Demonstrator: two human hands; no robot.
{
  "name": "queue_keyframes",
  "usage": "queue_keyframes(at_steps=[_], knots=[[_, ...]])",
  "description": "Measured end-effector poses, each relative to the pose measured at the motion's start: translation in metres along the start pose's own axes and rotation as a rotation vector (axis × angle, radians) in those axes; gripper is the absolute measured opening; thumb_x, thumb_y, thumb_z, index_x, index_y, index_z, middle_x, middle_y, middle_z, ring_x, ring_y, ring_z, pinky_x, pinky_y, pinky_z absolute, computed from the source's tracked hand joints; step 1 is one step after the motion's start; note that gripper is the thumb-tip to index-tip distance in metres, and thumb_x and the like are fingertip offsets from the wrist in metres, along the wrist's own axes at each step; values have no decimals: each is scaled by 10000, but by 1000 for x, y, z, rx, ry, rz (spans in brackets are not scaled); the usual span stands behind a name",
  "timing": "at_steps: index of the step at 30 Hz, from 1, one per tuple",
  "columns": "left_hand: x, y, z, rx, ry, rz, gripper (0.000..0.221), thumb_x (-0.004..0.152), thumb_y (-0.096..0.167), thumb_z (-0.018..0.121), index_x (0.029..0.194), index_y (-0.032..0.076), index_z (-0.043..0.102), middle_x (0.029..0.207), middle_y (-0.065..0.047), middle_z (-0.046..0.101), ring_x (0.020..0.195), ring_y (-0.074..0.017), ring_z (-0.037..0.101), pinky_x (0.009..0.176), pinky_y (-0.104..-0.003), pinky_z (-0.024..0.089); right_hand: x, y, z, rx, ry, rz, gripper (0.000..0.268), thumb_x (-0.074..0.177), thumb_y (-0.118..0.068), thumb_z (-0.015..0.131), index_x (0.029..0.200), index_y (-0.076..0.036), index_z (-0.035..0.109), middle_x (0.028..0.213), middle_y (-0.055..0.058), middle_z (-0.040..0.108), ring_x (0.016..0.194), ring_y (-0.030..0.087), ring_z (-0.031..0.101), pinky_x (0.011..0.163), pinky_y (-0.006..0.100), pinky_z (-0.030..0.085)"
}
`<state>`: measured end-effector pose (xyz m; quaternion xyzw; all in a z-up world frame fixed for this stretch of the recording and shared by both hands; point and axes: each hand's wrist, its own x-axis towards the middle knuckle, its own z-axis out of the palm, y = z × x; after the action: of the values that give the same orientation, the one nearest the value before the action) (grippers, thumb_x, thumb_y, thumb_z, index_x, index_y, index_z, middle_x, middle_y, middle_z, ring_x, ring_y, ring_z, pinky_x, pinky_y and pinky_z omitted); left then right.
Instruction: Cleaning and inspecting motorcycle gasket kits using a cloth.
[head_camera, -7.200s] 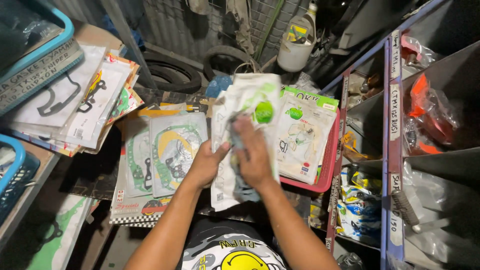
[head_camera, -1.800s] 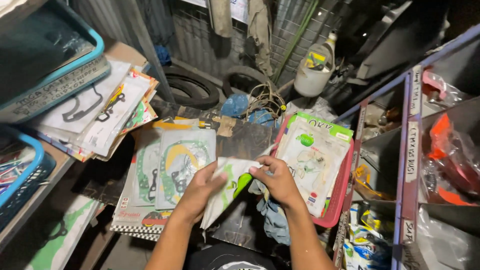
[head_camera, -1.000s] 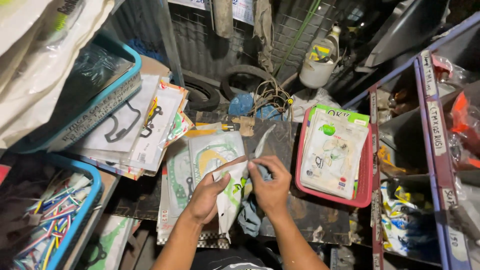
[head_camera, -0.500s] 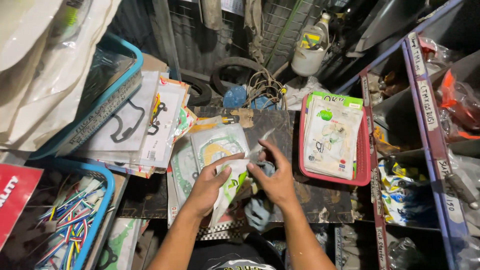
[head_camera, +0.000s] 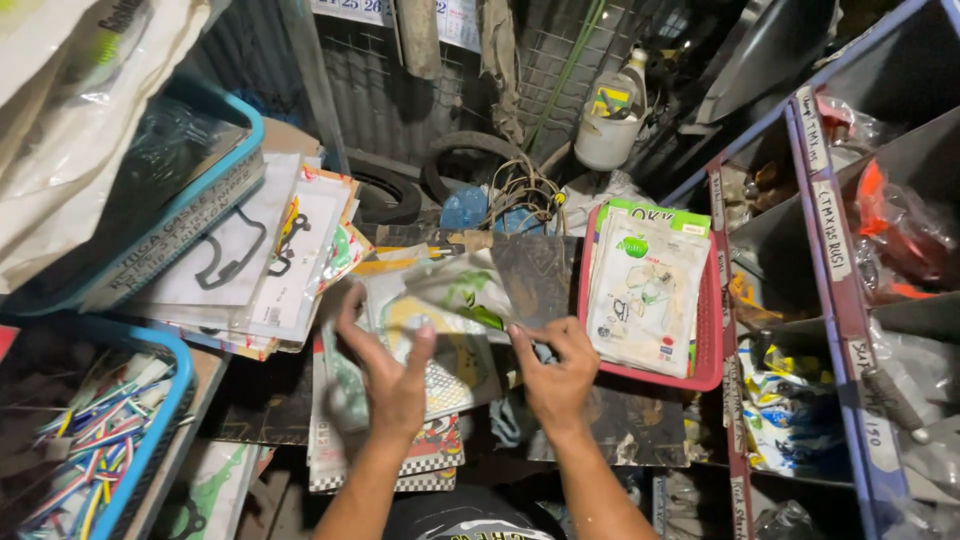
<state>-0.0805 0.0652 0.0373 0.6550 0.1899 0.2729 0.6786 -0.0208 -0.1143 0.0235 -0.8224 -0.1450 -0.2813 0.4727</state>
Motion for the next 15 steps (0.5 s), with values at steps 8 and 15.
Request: queue_keyframes(at_steps=[8, 15], knots=[[-43, 16, 76, -315, -215, -265, 1003, 861, 117, 707, 1637, 118, 72, 1632, -338, 62, 1532, -424, 18, 1234, -546, 53, -21, -15, -9, 165, -287, -133, 195, 756, -113, 828, 666, -118, 656, 686, 29, 540, 593, 238, 605, 572, 308, 512], [-25, -20, 88, -331, 216, -637, 767, 876, 680, 624, 959, -76, 720, 734, -317, 675, 609, -323, 646, 497, -377, 512, -2, 1, -35, 519, -622, 175, 221, 803, -177, 856, 1003, -87, 821, 828, 122, 715, 793, 212, 665, 796, 360, 542]])
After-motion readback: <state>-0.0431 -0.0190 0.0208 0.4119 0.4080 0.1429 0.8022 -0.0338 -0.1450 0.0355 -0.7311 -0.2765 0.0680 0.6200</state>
